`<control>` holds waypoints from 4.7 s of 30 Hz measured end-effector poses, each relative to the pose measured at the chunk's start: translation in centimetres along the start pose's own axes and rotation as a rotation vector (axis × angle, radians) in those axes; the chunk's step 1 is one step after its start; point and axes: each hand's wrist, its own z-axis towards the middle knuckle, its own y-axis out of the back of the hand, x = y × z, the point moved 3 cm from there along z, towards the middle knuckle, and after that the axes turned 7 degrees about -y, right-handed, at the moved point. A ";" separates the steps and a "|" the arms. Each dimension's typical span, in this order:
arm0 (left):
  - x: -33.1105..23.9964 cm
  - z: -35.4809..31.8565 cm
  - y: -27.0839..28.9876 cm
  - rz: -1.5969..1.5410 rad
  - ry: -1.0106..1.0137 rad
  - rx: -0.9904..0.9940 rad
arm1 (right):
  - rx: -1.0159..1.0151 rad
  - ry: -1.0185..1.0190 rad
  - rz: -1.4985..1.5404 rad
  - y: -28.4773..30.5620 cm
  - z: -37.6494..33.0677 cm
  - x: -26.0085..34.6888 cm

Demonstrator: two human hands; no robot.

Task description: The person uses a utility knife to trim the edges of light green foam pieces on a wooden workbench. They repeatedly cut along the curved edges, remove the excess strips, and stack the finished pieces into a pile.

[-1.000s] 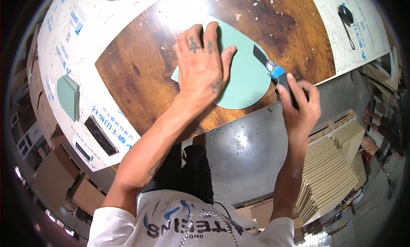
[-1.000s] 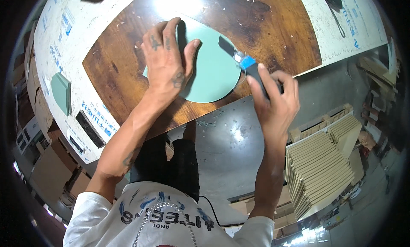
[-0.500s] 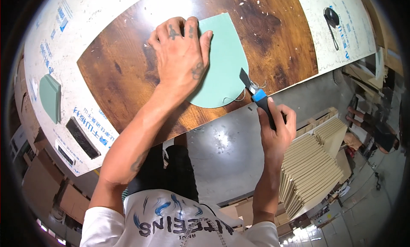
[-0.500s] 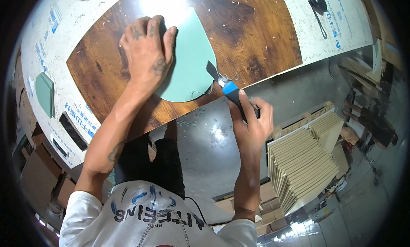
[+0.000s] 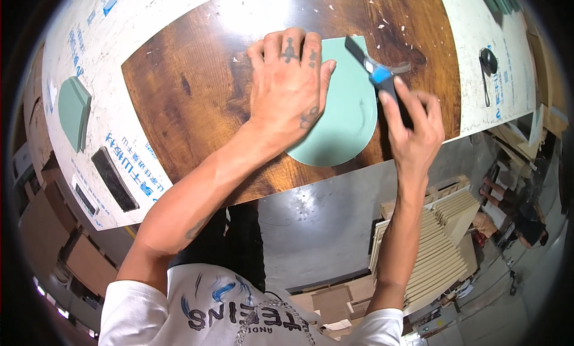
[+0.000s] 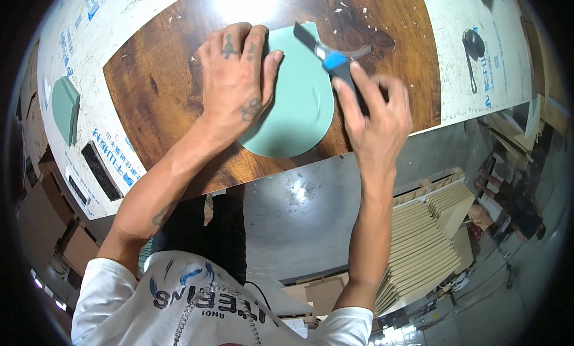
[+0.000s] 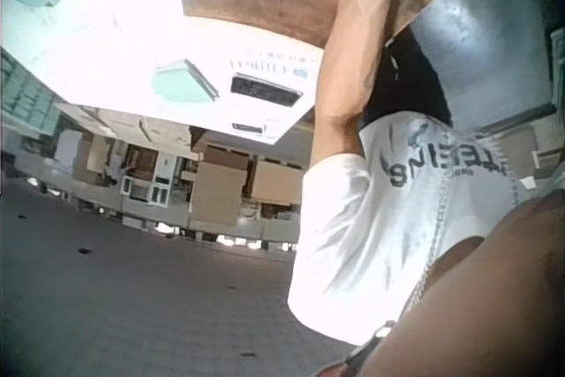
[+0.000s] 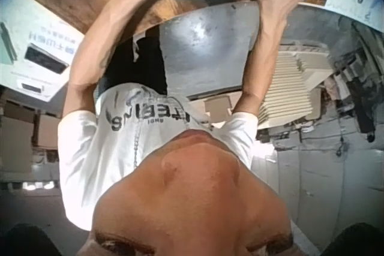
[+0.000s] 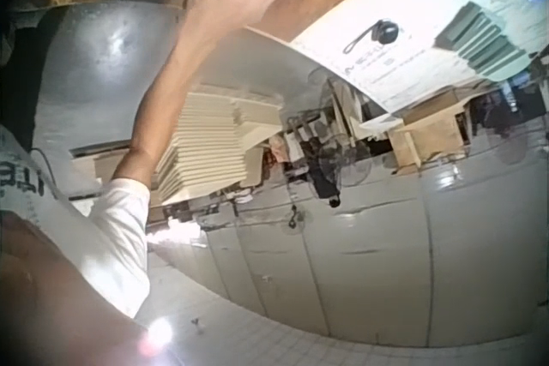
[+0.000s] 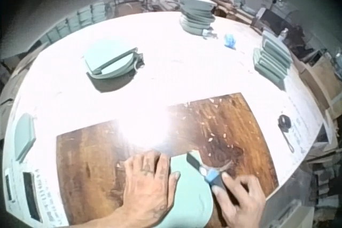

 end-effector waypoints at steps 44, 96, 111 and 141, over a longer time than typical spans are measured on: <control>-2.3 -1.6 1.1 0.081 -0.304 0.237 | -0.114 -1.458 1.104 2.5 -32.4 -0.1; 1.1 -2.0 1.1 0.062 -0.061 -0.086 | 0.028 -0.252 0.059 3.9 -21.4 5.4; 0.7 -1.5 1.9 -0.015 0.016 0.031 | -0.064 -0.121 -0.003 0.5 -9.2 4.9; 2.4 -2.3 2.6 -0.086 -0.005 -0.001 | -0.070 -0.130 -0.010 0.6 -8.5 4.4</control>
